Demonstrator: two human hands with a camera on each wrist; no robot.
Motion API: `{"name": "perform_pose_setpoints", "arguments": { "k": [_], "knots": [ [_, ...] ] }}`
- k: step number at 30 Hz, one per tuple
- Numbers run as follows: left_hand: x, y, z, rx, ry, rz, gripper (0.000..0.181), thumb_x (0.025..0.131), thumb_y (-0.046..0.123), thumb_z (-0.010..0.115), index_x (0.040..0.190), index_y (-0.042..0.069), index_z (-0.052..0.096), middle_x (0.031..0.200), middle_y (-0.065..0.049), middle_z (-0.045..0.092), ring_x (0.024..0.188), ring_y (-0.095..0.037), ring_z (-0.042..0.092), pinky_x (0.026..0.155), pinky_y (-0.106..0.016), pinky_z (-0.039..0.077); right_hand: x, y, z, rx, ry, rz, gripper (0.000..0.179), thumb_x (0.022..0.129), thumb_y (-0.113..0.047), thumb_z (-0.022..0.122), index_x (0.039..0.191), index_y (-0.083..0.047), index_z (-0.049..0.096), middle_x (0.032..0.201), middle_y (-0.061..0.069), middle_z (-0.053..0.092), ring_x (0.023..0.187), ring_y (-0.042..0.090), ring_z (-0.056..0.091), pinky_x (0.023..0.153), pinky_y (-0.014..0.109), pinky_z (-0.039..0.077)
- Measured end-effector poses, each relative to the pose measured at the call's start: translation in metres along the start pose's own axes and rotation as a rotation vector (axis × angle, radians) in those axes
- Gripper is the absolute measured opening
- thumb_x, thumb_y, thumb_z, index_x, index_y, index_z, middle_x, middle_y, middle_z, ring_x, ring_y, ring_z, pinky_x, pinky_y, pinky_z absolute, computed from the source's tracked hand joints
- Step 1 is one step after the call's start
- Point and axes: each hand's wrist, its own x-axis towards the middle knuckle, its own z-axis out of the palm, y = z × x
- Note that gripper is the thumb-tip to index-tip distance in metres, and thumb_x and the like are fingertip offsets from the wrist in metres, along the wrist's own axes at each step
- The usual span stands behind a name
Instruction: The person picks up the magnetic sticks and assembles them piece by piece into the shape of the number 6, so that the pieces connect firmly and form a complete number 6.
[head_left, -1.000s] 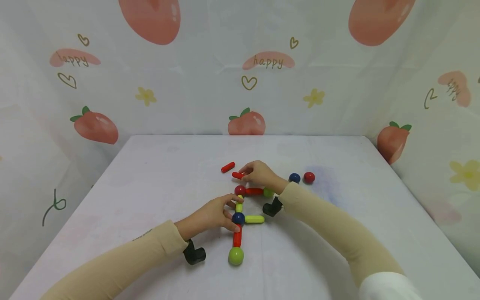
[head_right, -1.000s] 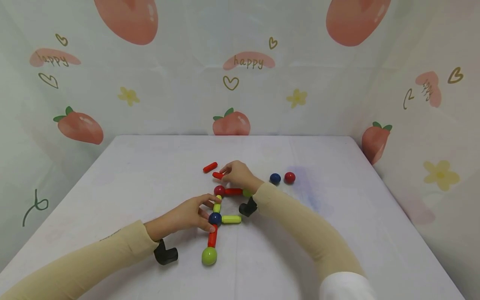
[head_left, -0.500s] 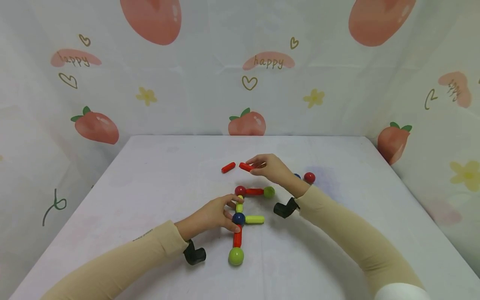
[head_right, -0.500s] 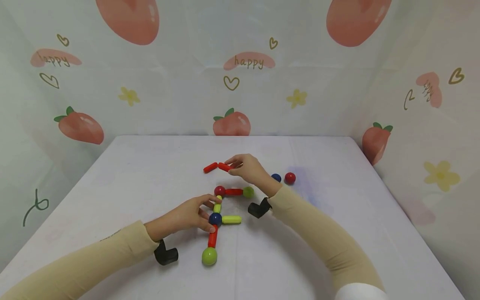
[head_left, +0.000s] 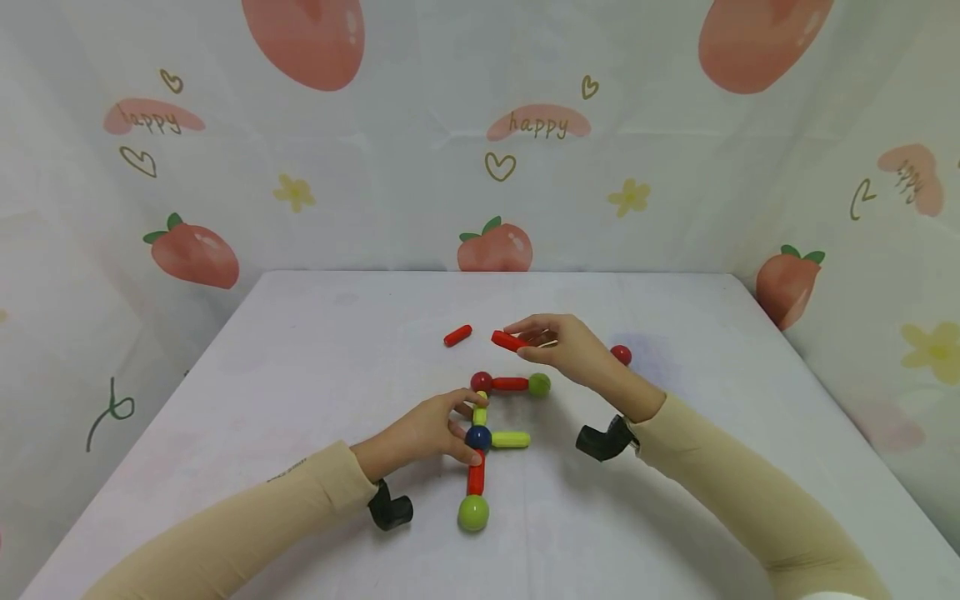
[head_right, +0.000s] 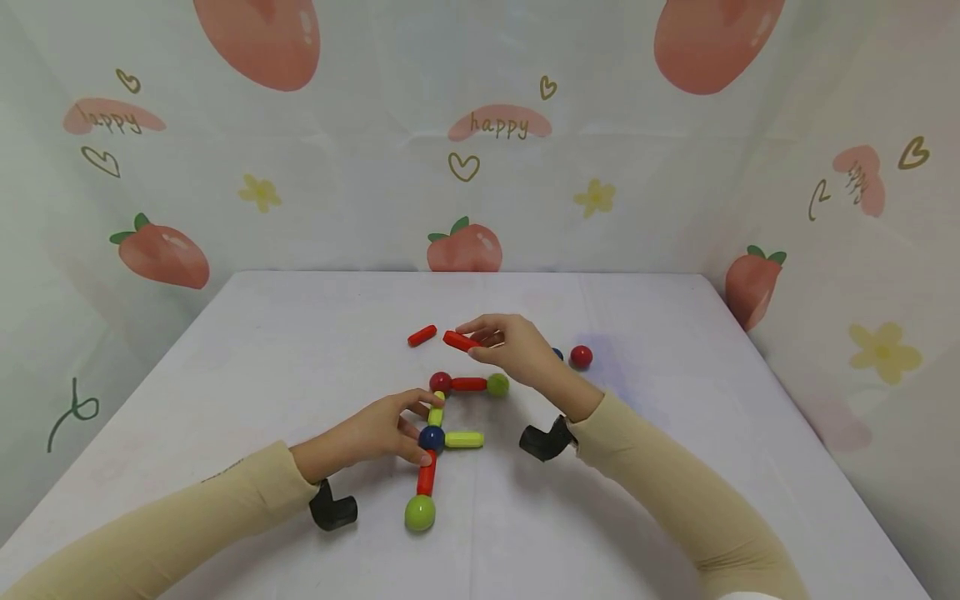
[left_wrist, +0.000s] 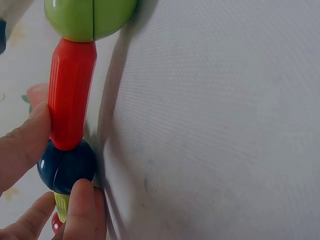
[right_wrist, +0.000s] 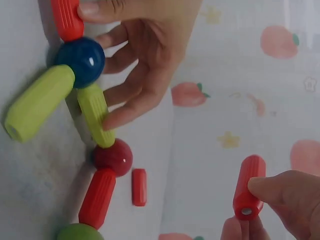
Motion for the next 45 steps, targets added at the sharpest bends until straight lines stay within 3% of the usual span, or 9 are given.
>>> {"name": "perform_pose_setpoints", "arguments": {
  "k": [8, 14, 20, 27, 37, 45],
  "knots": [
    [-0.001, 0.0, 0.0, -0.005, 0.001, 0.002, 0.072, 0.076, 0.01, 0.09, 0.139, 0.021, 0.057, 0.13, -0.009, 0.063, 0.093, -0.014, 0.068, 0.081, -0.032, 0.061, -0.028, 0.001, 0.003, 0.024, -0.029, -0.003, 0.033, 0.096, -0.011, 0.069, 0.13, -0.015, 0.07, 0.125, 0.013, 0.069, 0.11, 0.027, 0.068, 0.09, 0.036, 0.061],
    [-0.001, 0.0, 0.0, 0.003, 0.001, 0.011, 0.072, 0.076, 0.009, 0.09, 0.139, 0.021, 0.057, 0.131, -0.009, 0.062, 0.093, -0.014, 0.067, 0.081, -0.031, 0.06, -0.05, 0.008, 0.014, 0.01, -0.052, -0.051, 0.031, 0.094, -0.006, 0.07, 0.125, -0.011, 0.072, 0.122, 0.013, 0.07, 0.104, 0.022, 0.07, 0.091, 0.037, 0.061],
    [-0.001, 0.0, -0.001, 0.012, 0.002, 0.014, 0.072, 0.075, 0.009, 0.09, 0.138, 0.022, 0.057, 0.132, -0.008, 0.062, 0.094, -0.014, 0.067, 0.082, -0.031, 0.06, -0.067, 0.017, 0.027, 0.0, -0.115, -0.093, 0.029, 0.092, -0.004, 0.072, 0.121, -0.01, 0.074, 0.119, 0.01, 0.072, 0.103, 0.02, 0.067, 0.087, 0.027, 0.059],
    [0.0, 0.0, 0.0, 0.001, 0.006, 0.008, 0.073, 0.075, 0.009, 0.09, 0.139, 0.022, 0.057, 0.13, -0.009, 0.062, 0.094, -0.014, 0.067, 0.081, -0.031, 0.061, -0.083, 0.029, 0.044, 0.001, -0.227, -0.065, 0.031, 0.089, -0.004, 0.075, 0.118, -0.013, 0.076, 0.11, 0.005, 0.075, 0.1, 0.014, 0.063, 0.083, 0.019, 0.057],
    [0.0, 0.0, 0.0, 0.017, 0.012, 0.029, 0.073, 0.074, 0.009, 0.091, 0.138, 0.02, 0.058, 0.13, -0.009, 0.063, 0.093, -0.014, 0.067, 0.08, -0.029, 0.058, -0.099, 0.039, 0.064, 0.088, -0.35, -0.06, 0.028, 0.089, -0.004, 0.075, 0.116, -0.012, 0.077, 0.109, 0.003, 0.073, 0.094, 0.0, 0.059, 0.081, 0.013, 0.052],
    [-0.001, -0.001, -0.001, 0.02, 0.006, 0.032, 0.073, 0.074, 0.01, 0.091, 0.139, 0.02, 0.057, 0.131, -0.009, 0.062, 0.093, -0.014, 0.067, 0.079, -0.029, 0.057, -0.105, 0.041, 0.073, 0.096, -0.377, -0.092, 0.026, 0.089, -0.006, 0.075, 0.114, -0.013, 0.078, 0.106, 0.0, 0.074, 0.092, -0.003, 0.059, 0.081, 0.016, 0.052]
  ]
}}
